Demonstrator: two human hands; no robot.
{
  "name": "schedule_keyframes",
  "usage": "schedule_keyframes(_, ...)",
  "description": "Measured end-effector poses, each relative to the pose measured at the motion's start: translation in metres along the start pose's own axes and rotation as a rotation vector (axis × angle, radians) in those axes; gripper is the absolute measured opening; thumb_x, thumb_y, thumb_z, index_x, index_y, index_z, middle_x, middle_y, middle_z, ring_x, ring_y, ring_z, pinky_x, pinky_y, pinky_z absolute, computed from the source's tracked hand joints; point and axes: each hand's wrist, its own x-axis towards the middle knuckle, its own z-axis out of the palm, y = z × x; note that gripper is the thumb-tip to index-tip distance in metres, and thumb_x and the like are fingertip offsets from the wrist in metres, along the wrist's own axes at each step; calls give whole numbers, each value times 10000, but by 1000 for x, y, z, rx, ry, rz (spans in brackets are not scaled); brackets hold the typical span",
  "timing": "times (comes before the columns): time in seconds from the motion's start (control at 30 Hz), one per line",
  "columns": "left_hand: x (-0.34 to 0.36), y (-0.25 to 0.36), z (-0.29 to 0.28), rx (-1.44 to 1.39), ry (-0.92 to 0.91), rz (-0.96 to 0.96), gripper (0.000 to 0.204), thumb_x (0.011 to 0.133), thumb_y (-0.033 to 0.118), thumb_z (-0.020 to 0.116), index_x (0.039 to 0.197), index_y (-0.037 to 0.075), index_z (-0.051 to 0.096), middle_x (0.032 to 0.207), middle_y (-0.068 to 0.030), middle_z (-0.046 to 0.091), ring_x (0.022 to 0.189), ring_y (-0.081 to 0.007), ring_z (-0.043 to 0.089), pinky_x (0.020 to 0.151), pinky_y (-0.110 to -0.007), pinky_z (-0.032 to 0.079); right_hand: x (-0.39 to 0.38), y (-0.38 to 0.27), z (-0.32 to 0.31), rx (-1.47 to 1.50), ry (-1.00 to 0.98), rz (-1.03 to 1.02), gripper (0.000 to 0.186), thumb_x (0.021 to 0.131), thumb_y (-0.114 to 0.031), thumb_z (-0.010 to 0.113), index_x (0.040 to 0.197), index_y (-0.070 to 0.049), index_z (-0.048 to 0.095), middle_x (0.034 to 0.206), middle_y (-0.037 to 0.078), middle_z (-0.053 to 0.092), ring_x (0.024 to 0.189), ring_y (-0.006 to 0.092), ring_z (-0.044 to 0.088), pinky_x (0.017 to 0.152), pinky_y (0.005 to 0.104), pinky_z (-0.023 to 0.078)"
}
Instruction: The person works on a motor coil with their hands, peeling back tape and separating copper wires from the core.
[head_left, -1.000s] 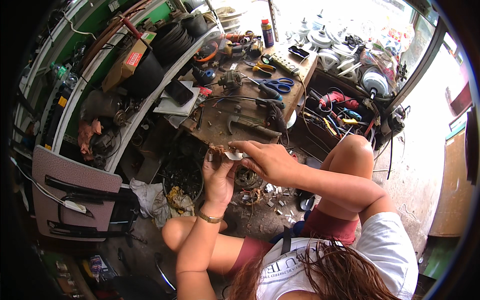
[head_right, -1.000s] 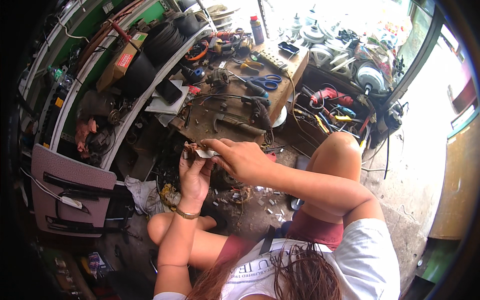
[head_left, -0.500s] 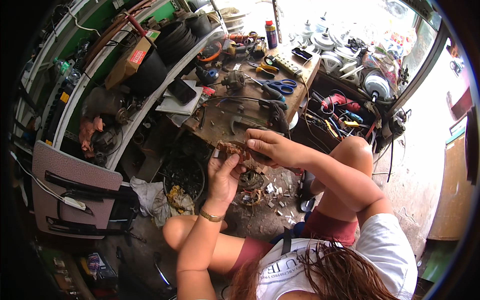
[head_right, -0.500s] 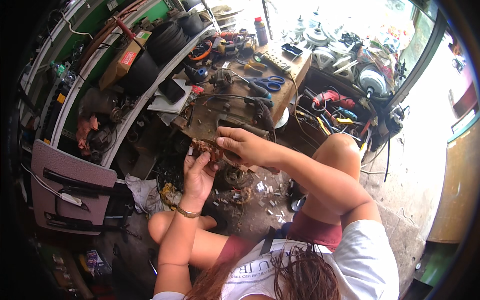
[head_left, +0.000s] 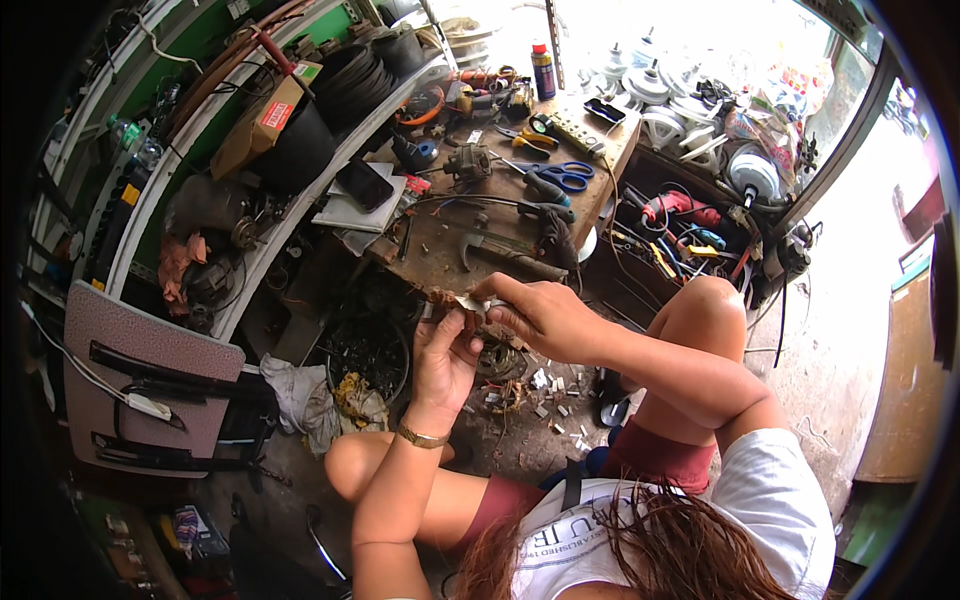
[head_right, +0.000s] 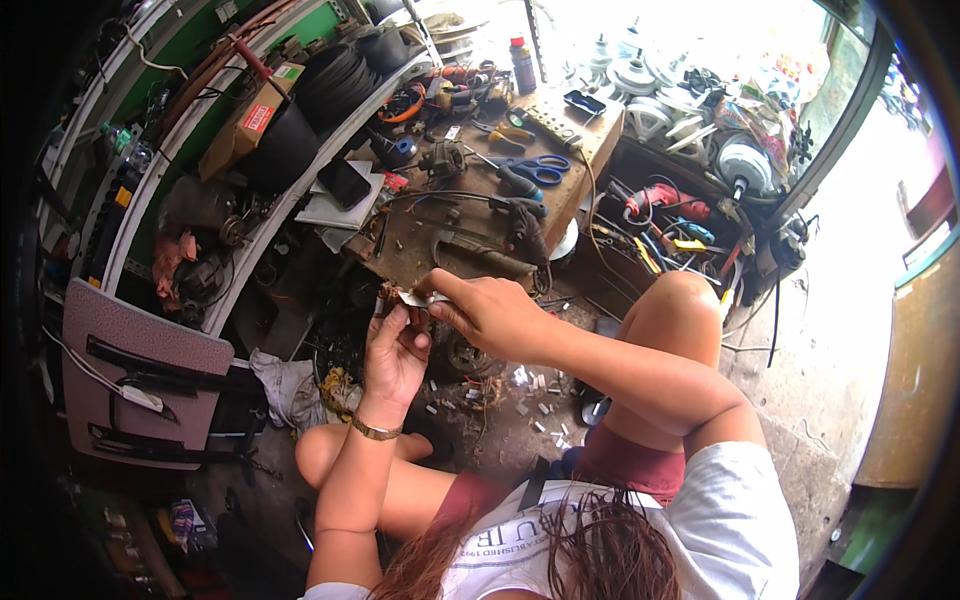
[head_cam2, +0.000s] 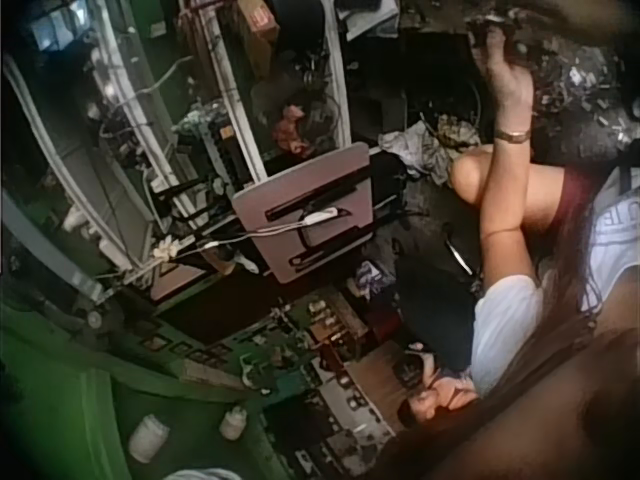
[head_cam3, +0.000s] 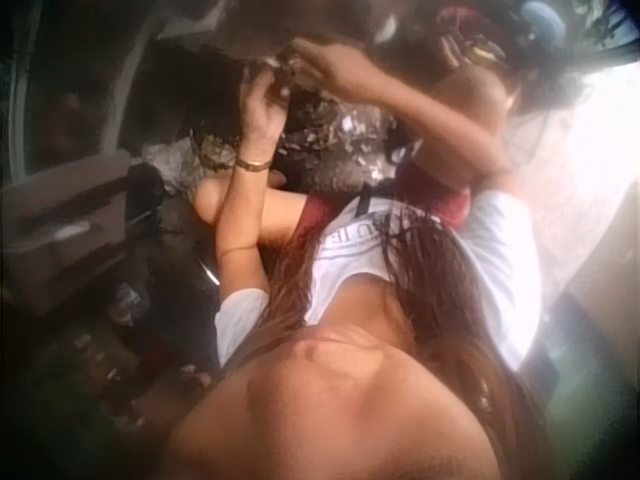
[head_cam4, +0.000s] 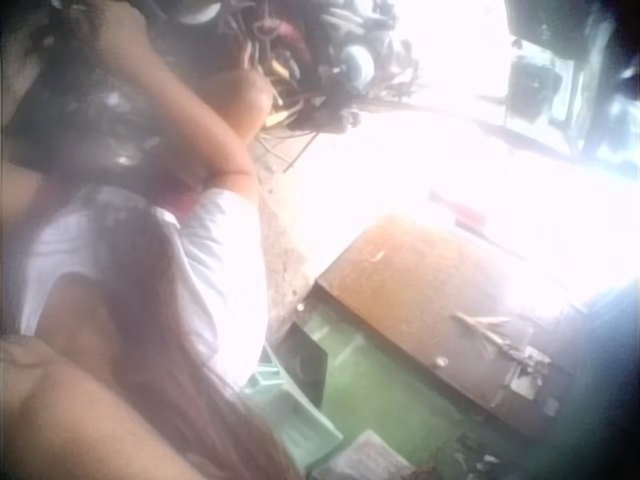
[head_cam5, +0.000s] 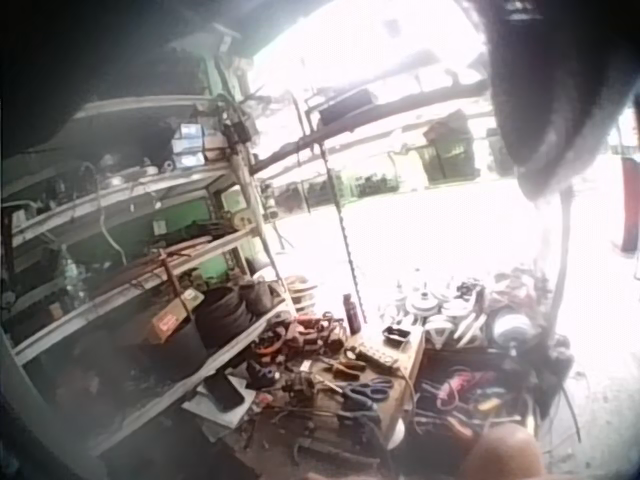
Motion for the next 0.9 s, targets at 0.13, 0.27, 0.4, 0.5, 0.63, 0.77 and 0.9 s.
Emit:
schedule_keyframes(0.13,-2,-2,-2,-9,-19,-26,240,891,114,649,1121,122,581,965,23,648,826,-52,612,554,-181,485,1,0,4,-5,36,6,188,964,-245,497,1011,-68,456,766,180,613,751,402,589,626,491,424)
schedule_keyframes(0.27,0,5,-1,49,-62,-50,260,889,108,653,1137,113,575,957,13,649,830,-64,616,536,-182,473,4,15,3,499,-101,98,204,1010,-277,435,960,-81,456,644,60,541,547,208,512,488,335,382)
schedule_keyframes(0.4,3,19,-3,28,-209,-153,295,883,91,659,1163,97,567,959,-6,653,812,-81,622,510,-180,459,6,3,-19,988,-308,323,262,1042,-323,352,945,-106,462,628,-32,446,465,37,334,404,188,259)
schedule_keyframes(0.5,2,19,0,35,-206,-82,318,872,83,671,1173,77,566,964,-22,660,800,-91,629,501,-177,458,7,-4,-19,1108,-260,480,240,1042,-327,348,975,-125,460,642,-7,459,452,51,329,405,200,271)
schedule_keyframes(0.63,-1,19,1,172,-183,20,321,870,85,674,1171,77,562,981,-21,659,828,-105,638,496,-187,450,8,10,-12,934,-96,448,231,1039,-314,367,1068,-101,453,652,-2,441,500,61,343,449,220,298)
schedule_keyframes(0.77,2,16,1,267,-59,93,287,864,98,689,1135,70,598,986,-12,672,803,-67,627,501,-178,448,5,3,-10,549,19,248,309,1027,-277,419,1193,-20,458,681,1,431,624,70,409,556,243,371)
schedule_keyframes(0.9,2,12,1,314,-16,110,284,873,108,682,1140,65,596,991,-11,672,765,-50,616,497,-169,435,-1,1,-4,214,43,49,350,991,-268,480,1229,-19,419,748,112,575,683,230,577,633,357,445)
